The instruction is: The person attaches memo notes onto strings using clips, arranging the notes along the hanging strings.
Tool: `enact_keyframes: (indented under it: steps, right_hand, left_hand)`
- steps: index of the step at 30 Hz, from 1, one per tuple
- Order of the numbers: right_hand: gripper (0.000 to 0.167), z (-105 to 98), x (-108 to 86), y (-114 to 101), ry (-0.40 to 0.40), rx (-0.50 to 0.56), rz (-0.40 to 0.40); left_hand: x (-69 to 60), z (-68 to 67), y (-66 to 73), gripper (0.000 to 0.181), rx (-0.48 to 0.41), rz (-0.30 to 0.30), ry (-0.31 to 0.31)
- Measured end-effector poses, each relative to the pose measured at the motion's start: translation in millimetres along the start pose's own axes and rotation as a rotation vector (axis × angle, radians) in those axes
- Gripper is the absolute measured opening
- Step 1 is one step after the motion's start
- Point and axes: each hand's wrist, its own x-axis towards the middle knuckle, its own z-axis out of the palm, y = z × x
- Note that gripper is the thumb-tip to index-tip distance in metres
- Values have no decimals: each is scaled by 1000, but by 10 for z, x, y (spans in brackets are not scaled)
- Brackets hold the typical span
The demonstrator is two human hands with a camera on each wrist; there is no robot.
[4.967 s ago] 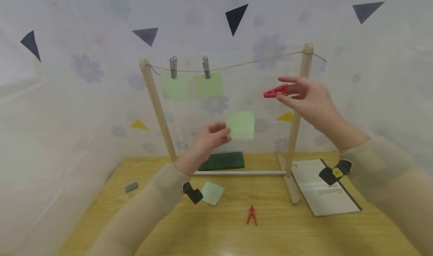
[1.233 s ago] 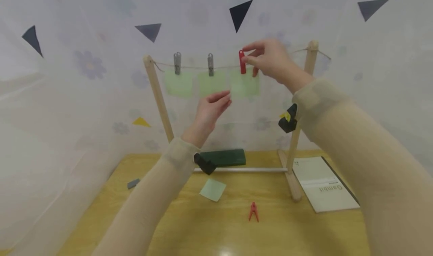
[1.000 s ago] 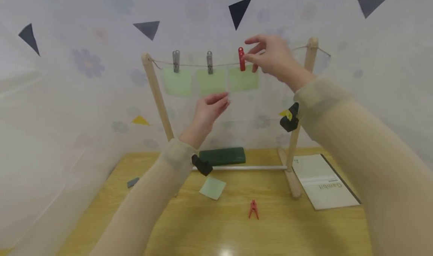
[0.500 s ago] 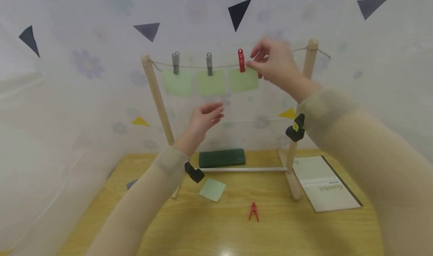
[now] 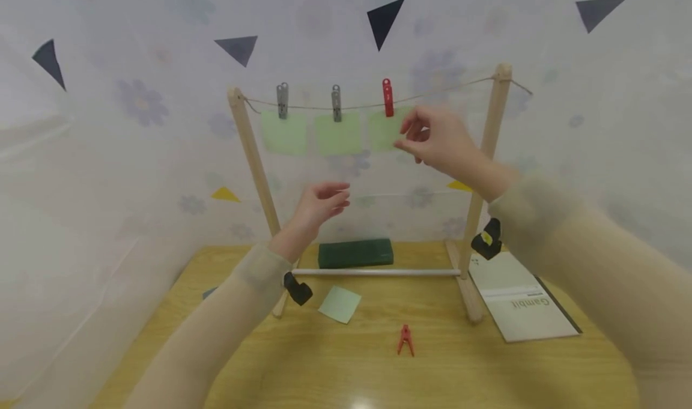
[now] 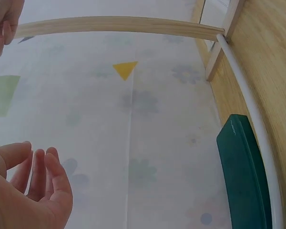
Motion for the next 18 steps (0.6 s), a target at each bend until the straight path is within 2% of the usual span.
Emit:
enact_keyframes:
  steps: [7, 13, 18]
  right_hand:
    - [17, 121, -210, 133, -55, 16, 47]
    - [17, 265, -371, 272, -108, 26, 29]
    - [19, 425, -521, 415, -172, 34, 5]
  left_hand:
    - [-36, -71, -163, 29, 56, -27, -14]
    - [-133, -129, -306, 30, 133, -59, -51]
    - [-210, -220, -482, 31, 168, -73, -70]
